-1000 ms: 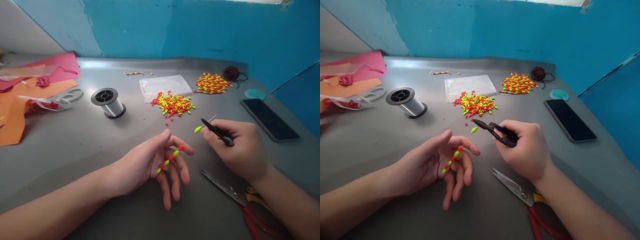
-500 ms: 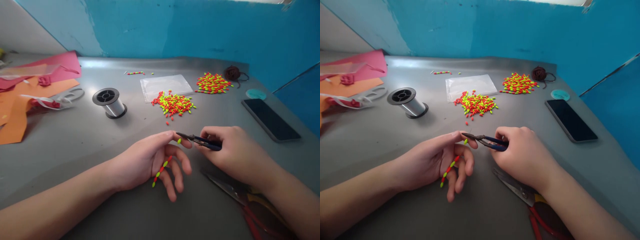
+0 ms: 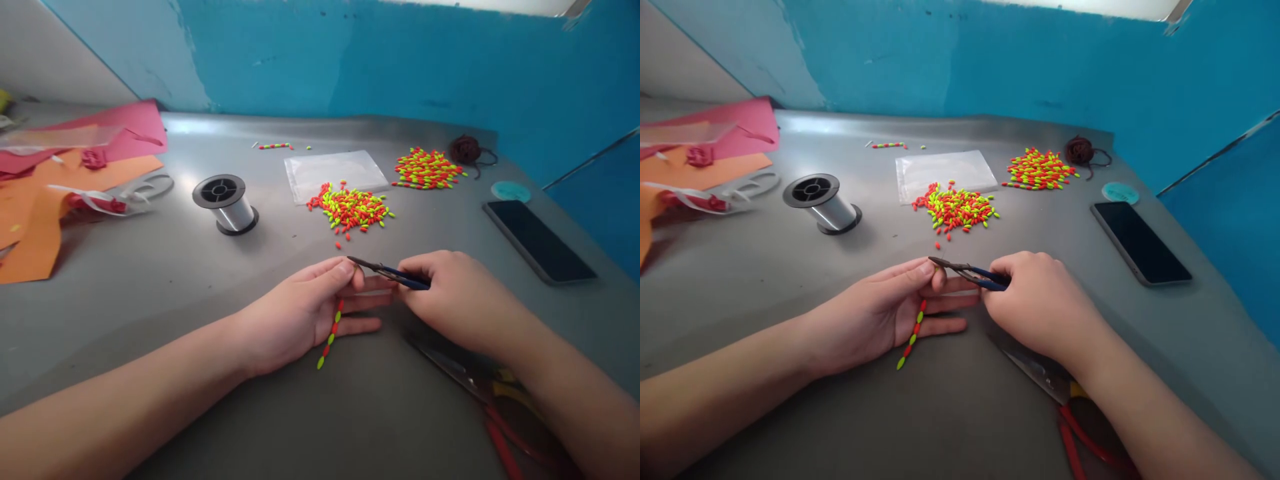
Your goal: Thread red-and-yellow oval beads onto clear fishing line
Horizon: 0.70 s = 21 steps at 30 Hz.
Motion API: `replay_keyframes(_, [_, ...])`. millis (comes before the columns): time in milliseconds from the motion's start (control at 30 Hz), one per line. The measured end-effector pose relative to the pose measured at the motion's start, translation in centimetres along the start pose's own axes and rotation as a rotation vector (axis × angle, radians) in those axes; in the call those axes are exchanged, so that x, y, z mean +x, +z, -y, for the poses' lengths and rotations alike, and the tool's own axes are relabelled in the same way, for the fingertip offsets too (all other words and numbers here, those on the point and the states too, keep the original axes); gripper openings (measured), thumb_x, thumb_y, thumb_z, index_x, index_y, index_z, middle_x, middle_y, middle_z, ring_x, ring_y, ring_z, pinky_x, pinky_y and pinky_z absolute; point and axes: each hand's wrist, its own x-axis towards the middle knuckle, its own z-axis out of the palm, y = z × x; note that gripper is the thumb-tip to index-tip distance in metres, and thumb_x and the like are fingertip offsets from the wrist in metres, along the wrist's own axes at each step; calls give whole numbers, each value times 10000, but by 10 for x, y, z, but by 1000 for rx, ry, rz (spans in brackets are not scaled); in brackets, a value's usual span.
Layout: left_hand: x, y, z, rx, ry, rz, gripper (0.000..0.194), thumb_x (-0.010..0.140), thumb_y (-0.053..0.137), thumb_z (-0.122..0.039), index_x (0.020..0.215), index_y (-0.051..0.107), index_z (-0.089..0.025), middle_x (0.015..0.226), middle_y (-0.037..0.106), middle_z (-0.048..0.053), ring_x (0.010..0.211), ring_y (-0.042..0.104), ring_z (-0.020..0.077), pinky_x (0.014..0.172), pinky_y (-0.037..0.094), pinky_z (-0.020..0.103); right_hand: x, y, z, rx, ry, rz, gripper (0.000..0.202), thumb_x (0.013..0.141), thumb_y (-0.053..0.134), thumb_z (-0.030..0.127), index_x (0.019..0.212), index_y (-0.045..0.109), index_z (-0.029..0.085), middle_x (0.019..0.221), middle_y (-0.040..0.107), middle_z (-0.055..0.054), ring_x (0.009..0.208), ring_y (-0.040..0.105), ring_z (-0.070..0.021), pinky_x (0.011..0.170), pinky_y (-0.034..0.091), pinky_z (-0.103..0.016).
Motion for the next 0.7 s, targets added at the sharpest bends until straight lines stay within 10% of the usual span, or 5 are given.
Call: replay_keyframes(700, [0,-5,1,-131,-59,8,266,1100,555,-294,852,536,-199,1431,743,120,1471,611,282,1209,444,479,6,5,-2,95,-74,-128,301,862,683,403,611,747,249,531,613,-15,507,505,-184,458,304,-298])
